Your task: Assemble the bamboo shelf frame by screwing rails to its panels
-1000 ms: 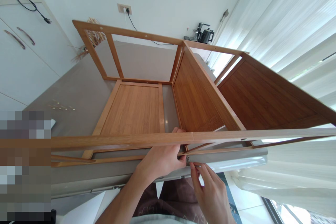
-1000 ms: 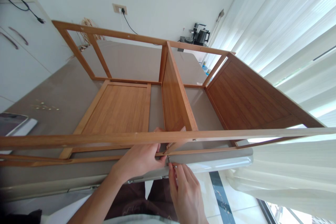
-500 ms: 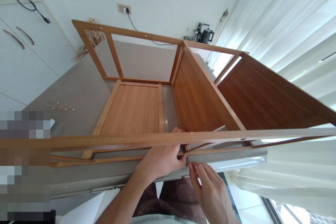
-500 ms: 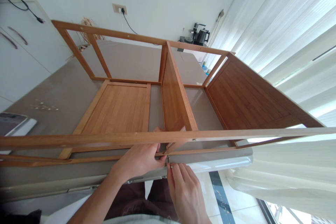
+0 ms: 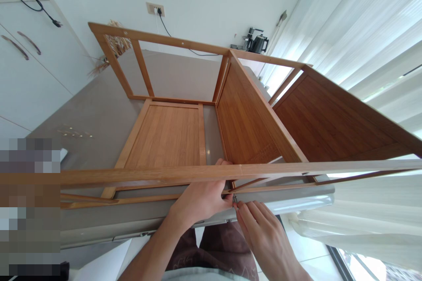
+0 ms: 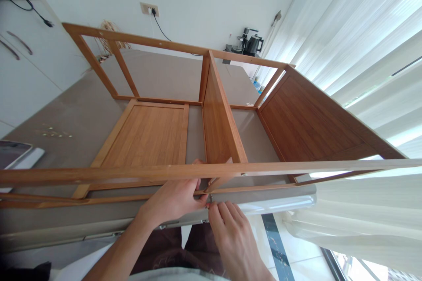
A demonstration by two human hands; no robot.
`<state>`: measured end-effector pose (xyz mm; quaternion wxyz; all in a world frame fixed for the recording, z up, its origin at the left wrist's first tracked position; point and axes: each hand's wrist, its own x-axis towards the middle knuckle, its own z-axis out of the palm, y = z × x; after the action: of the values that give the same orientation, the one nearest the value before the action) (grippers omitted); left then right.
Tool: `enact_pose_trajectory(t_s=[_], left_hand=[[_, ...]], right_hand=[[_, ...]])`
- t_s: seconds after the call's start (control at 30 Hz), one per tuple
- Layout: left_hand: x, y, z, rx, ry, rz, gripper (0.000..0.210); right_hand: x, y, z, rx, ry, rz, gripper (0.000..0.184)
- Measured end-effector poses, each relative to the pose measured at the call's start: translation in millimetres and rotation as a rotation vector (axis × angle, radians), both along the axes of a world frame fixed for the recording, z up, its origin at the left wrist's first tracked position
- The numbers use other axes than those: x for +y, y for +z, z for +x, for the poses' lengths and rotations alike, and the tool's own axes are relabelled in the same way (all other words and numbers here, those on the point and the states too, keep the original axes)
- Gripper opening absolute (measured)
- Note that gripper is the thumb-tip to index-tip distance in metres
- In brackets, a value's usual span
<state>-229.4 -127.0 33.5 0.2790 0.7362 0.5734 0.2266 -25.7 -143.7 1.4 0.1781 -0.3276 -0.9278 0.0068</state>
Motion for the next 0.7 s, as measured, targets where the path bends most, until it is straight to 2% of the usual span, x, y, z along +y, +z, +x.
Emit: enact_pose_trajectory(t_s=[0.1, 0.2, 0.37, 0.43, 0.57, 0.7], left_hand=[[-0.3, -1.2, 1.1, 0.018, 0.006, 0.015, 0.034], [-0.4, -3.1, 3.2, 0.039, 0.033, -0.002, 0.034], [-0.4, -4.3, 4.2, 0.070, 0.078, -0.073, 0.020], [-0.6, -3.6, 3.6, 0.090, 0.082, -0.066, 0.012], [-0.9, -1.3, 3.0, 0.091, 0.080, -0.052, 0.015], [-0.7, -1.2, 3.0, 0.057, 0.082, -0.054, 0.013]], right_hand=[[-1.5, -2.3, -2.3, 0.110, -0.053, -0.056, 0.025], [-5.4, -4.0, -7.5, 0.296, -0.185, -0.175, 0.027], [-16.1, -4.2, -19.3, 0.512, -0.583, -0.552, 0.044], [-18.7, -4.7, -22.2, 0.654, -0.697, -0.715, 0.049], [-18.5, -10.1, -21.8, 0.830, -0.731, -1.004, 0.052], [-18.3, -16.9, -21.2, 0.953, -0.728, -1.131, 0.051]])
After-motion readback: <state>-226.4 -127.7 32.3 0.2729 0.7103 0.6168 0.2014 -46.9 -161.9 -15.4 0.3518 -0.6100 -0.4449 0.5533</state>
